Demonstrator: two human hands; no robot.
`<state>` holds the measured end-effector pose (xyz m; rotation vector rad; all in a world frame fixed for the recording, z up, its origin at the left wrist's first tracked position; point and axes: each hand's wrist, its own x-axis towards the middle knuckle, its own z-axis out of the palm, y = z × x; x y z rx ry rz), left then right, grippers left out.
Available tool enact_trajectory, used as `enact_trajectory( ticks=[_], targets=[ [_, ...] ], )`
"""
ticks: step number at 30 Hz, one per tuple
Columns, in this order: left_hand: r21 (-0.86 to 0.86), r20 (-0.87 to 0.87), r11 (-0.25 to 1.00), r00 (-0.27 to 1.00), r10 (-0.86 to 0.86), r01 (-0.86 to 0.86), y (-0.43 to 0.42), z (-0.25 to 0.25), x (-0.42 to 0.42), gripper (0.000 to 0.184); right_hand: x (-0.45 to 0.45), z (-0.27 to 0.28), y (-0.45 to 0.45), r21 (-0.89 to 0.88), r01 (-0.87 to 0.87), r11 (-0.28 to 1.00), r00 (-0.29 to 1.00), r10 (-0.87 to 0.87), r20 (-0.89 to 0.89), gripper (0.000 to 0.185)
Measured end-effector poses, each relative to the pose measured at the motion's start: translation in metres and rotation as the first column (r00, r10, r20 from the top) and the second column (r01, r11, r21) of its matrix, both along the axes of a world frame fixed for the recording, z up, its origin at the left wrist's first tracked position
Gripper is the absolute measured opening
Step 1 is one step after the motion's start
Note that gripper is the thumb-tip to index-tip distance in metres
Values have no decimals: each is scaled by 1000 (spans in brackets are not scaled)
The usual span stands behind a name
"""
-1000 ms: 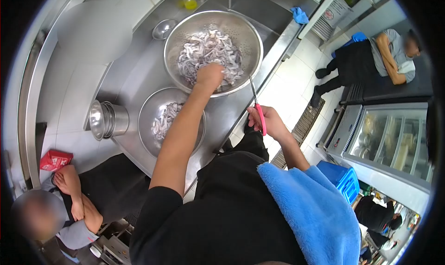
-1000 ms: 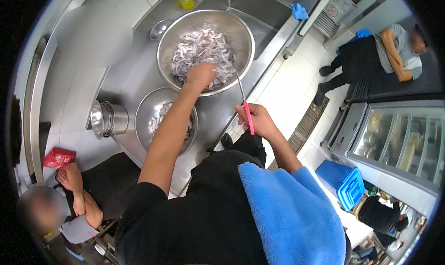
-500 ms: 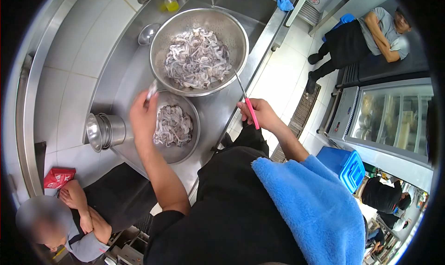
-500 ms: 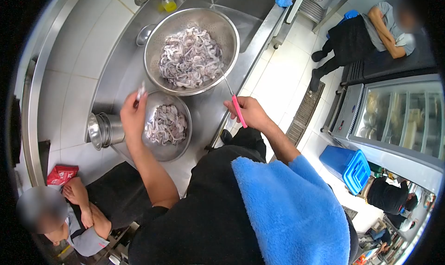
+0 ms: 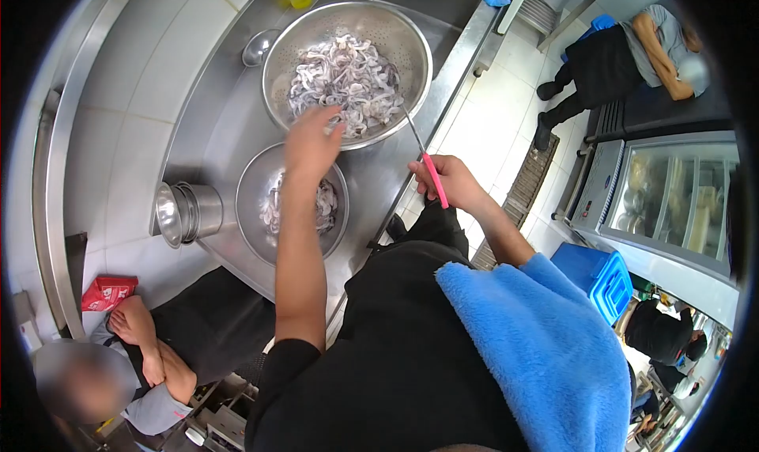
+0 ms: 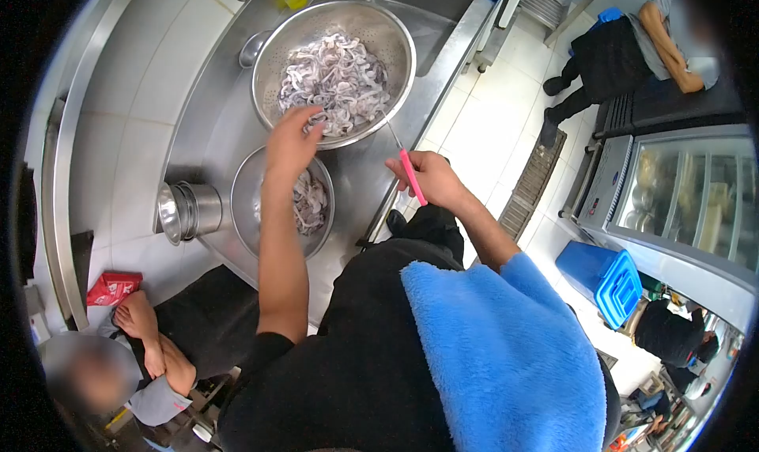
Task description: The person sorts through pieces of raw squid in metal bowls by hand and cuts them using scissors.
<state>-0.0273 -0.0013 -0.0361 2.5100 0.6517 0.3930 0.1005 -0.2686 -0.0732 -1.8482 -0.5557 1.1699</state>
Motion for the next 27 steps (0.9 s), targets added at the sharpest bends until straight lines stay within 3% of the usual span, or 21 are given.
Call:
enact_trajectory(
  ticks=[6,9,14,17,18,27],
  targets=[
    [11,-390,969,893,-224,247,-5,-68,111,44,5,4,-23,9,97,995,994,-97,-52,47],
    [-42,-489,985,856,-167,168,-15,-91,128,46,6,0,-35,-5,132,991,990,-132,-58,48],
    [-78,-364,981,911,-193,177,-2,-101,127,38,3,-9,-41,-47,117,992,991,-120,-61,51],
    [-150,-295,986,949,-114,71,-1,-76,120,32,4,-5,-35,-67,89,994,994,-93,-58,53],
    [-80,-180,995,981,-74,61,2,-73,114,28,5,-4,-33,-82,73,994,996,-78,-52,53],
    [-199,18,980,1000,2,1,32,14,66,27,15,0,-12,-24,41,999,999,-41,3,56]
  ],
)
